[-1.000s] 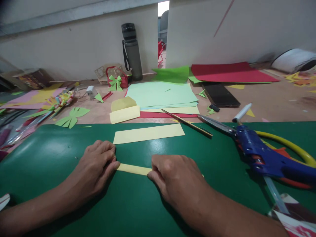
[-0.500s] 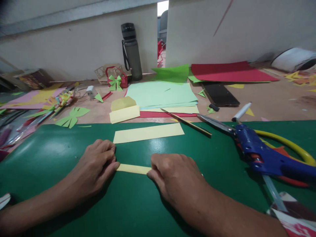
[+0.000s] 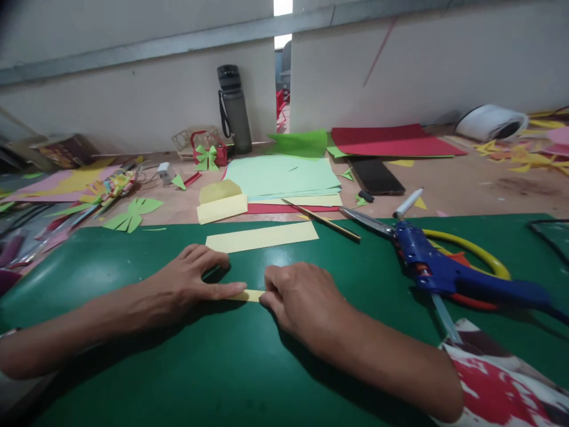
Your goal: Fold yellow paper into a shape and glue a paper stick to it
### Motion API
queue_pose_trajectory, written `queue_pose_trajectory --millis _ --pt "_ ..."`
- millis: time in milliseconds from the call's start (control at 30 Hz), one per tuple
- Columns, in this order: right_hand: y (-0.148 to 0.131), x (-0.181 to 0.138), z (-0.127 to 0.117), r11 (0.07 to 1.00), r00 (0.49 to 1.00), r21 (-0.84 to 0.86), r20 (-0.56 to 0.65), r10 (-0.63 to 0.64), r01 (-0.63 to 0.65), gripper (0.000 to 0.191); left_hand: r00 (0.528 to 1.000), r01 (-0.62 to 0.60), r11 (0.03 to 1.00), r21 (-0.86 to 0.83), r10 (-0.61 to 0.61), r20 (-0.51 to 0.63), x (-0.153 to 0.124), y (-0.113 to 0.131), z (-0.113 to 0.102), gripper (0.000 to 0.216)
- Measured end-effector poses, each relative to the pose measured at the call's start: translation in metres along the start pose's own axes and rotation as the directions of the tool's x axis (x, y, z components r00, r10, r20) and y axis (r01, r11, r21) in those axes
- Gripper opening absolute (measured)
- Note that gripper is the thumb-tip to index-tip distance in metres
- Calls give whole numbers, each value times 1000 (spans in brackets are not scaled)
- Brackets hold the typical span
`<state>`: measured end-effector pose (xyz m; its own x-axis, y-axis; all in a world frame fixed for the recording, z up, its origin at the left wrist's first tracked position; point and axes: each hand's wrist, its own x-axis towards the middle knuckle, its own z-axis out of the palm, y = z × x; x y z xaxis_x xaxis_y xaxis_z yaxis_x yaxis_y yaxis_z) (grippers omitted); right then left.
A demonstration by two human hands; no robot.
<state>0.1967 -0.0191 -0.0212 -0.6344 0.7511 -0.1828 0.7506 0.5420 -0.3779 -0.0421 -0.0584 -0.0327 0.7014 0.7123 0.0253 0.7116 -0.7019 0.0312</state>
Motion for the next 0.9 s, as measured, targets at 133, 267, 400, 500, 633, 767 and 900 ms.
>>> queue_pose_trajectory --millis 133,267,400,500,633,767,900 --pt "-1 -1 -2 1000 999 6 -15 -29 29 18 990 -112 994 14 110 83 9 -3 -14 58" --pt "-1 -1 -3 999 999 20 -11 -38 38 18 985 -128 992 -21 130 116 14 -2 -24 53" --pt "-2 0 -3 999 1000 31 3 -31 31 17 987 -131 989 -66 136 88 14 -2 -26 50" --pt "-2 0 -3 999 999 27 11 -30 30 17 989 -130 989 -66 134 64 12 -3 -25 43" --pt "-1 1 -1 999 999 29 -1 -34 34 16 992 -115 993 -37 116 47 3 -7 -18 35" --pt "0 0 0 998 999 34 -14 -46 46 16 996 -85 996 -10 85 -3 -14 -13 -9 36" --pt "0 -1 -2 998 998 39 -18 -52 53 17 1000 6 1000 -12 -6 4 -39 -19 -9 41"
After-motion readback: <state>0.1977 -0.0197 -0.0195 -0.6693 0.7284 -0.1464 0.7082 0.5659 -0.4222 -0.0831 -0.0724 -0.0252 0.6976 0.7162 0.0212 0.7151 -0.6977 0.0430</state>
